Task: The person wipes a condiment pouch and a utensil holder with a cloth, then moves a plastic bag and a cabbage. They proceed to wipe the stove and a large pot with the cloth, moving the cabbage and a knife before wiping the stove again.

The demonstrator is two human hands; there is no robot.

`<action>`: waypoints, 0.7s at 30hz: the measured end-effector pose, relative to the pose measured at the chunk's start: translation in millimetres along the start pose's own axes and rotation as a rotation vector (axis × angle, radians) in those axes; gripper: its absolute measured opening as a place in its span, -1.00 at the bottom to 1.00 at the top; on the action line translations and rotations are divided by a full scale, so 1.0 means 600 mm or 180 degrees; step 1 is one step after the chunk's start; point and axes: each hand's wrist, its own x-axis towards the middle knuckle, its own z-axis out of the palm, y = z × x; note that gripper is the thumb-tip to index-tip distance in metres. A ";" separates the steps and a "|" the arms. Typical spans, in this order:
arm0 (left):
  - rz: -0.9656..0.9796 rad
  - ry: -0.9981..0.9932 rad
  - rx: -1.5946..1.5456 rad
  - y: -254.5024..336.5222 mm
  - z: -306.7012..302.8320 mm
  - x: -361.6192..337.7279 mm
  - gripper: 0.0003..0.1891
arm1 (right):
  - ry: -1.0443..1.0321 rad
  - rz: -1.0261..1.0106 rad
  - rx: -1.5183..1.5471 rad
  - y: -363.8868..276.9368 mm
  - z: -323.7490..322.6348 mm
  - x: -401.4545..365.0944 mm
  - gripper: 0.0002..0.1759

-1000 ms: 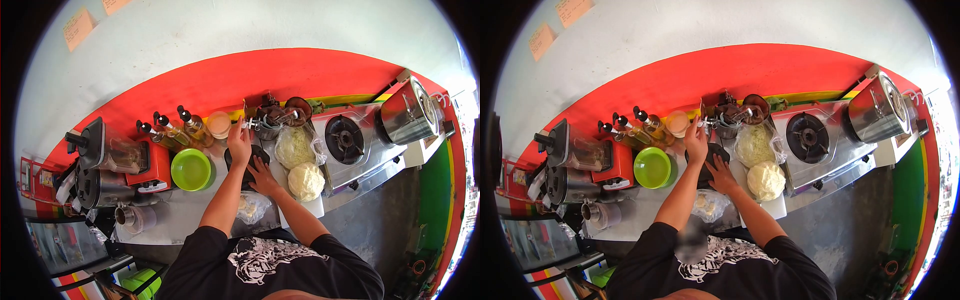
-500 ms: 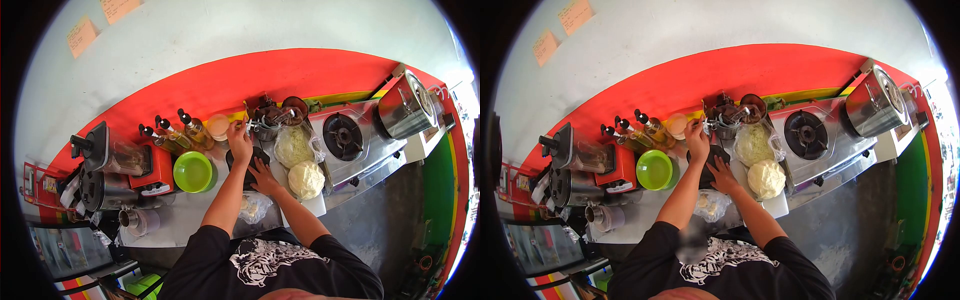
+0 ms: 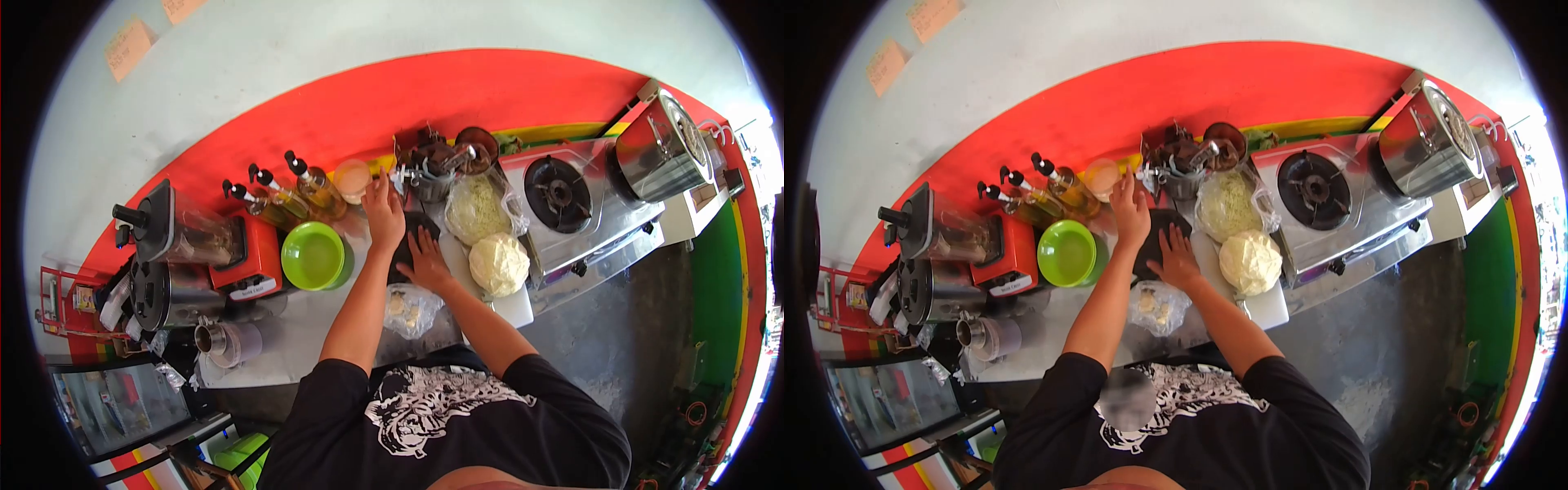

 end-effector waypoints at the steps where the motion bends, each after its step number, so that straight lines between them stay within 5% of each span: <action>1: -0.0145 -0.0074 -0.0323 0.007 -0.011 -0.004 -0.24 | 0.0089 0.0091 0.0013 -0.004 0.004 0.006 0.16; 4: -0.0490 -0.0330 -0.0795 -0.003 -0.048 -0.048 -0.27 | 0.0162 0.0399 -0.0020 -0.026 0.001 0.021 0.23; 6: -0.0677 -0.1153 -0.0570 -0.008 -0.092 -0.111 -0.30 | 0.0056 0.0457 -0.0320 -0.031 -0.004 0.033 0.26; 13: -0.1038 -0.1746 -0.0281 -0.005 -0.206 -0.334 -0.41 | 0.0319 0.0326 -0.0704 -0.036 0.006 0.063 0.28; 17: -0.1693 -0.1630 -0.0441 -0.037 -0.257 -0.376 -0.55 | 0.0657 0.0413 -0.0864 -0.049 0.024 0.067 0.22; 21: -0.2041 -0.0750 -0.0360 -0.080 -0.336 -0.424 -0.65 | 0.0785 0.0631 -0.1145 -0.093 0.039 0.071 0.12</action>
